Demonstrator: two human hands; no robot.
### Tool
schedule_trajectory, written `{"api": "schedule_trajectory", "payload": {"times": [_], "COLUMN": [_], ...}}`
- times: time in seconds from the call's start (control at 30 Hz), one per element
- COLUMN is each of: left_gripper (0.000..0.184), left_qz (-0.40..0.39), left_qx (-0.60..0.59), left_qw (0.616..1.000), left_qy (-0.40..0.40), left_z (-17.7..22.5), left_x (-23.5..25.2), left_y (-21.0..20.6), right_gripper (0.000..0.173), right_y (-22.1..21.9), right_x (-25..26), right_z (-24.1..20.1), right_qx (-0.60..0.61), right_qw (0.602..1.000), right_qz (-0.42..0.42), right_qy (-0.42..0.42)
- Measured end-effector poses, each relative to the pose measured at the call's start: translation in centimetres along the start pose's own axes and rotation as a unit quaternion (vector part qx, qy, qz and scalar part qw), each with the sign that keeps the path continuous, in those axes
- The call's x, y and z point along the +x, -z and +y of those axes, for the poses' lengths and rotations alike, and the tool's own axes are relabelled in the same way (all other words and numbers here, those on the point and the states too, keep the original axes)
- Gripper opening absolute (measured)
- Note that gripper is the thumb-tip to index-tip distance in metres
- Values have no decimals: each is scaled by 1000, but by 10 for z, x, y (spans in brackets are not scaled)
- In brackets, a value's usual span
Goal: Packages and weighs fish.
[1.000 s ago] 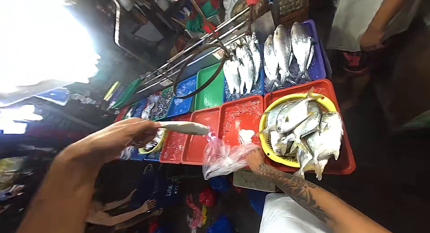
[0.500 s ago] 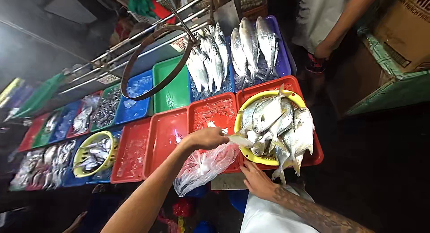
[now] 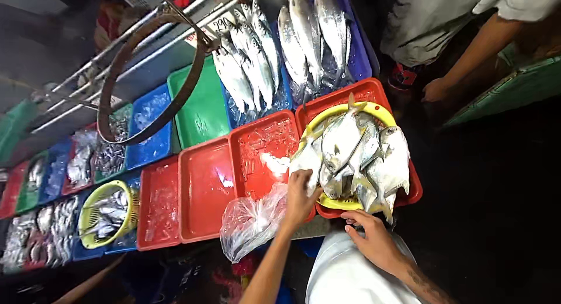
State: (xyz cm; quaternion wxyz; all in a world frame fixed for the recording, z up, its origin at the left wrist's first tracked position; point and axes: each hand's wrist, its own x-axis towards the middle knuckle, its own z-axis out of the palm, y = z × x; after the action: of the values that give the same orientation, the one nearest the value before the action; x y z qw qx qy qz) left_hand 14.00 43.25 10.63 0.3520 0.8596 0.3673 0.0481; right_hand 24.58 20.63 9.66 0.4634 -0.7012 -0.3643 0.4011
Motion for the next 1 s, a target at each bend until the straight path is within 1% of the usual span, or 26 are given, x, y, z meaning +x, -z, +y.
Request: {"api": "schedule_trajectory", "payload": {"times": [0.07,0.1,0.13,0.17,0.2,0.3,0.4,0.47,0.57,0.63,0.7,0.73,0.77,0.8,0.9,1.0], "left_gripper": [50,49,52,60,70,95,104,103,87,73,62,60,62,65,65,79], "left_qz": [55,101,150,184,200,208,250,299,368,376,365,342,312,284,260,225], "left_qx": [51,71,87,92,78,-32,-100,-92,-22,-1,-7,-19,-24,-23,15,43], "left_qw": [997,991,984,978,977,976,955,940,927,927,930,937,946,955,963,973], "left_qy": [-34,-46,-48,-35,-15,60,127,138,74,16,-49,-71,-81,-87,-74,-31], "left_z": [-2,-6,-13,-20,-26,-28,-13,-2,14,18,14,12,10,9,7,6], "left_x": [-7,-11,-14,-16,-16,-14,-8,-7,-11,-18,-25,-27,-27,-25,-14,-6], "left_y": [-18,-23,-27,-30,-32,-43,-52,-61,-85,-104,-120,-125,-127,-128,-126,-118], "right_gripper": [27,27,26,26,26,25,24,24,26,31,40,46,51,57,65,65], "right_y": [4,4,5,8,12,24,34,40,51,57,61,62,62,62,59,61], "right_x": [-1,-2,-5,-6,-6,-11,-11,-11,-12,-11,-7,-5,-3,0,7,8], "right_z": [4,7,9,9,8,5,6,8,11,18,26,29,32,34,39,39], "right_qx": [8,10,11,14,16,19,15,-3,-41,-78,-103,-109,-109,-104,-51,47], "right_qw": [1000,999,999,999,998,997,994,986,963,939,921,917,916,918,928,940], "right_qz": [23,32,39,45,52,68,104,156,260,326,369,380,384,382,369,334], "right_qy": [3,7,12,17,22,28,44,55,60,73,70,59,44,27,-9,-56]}}
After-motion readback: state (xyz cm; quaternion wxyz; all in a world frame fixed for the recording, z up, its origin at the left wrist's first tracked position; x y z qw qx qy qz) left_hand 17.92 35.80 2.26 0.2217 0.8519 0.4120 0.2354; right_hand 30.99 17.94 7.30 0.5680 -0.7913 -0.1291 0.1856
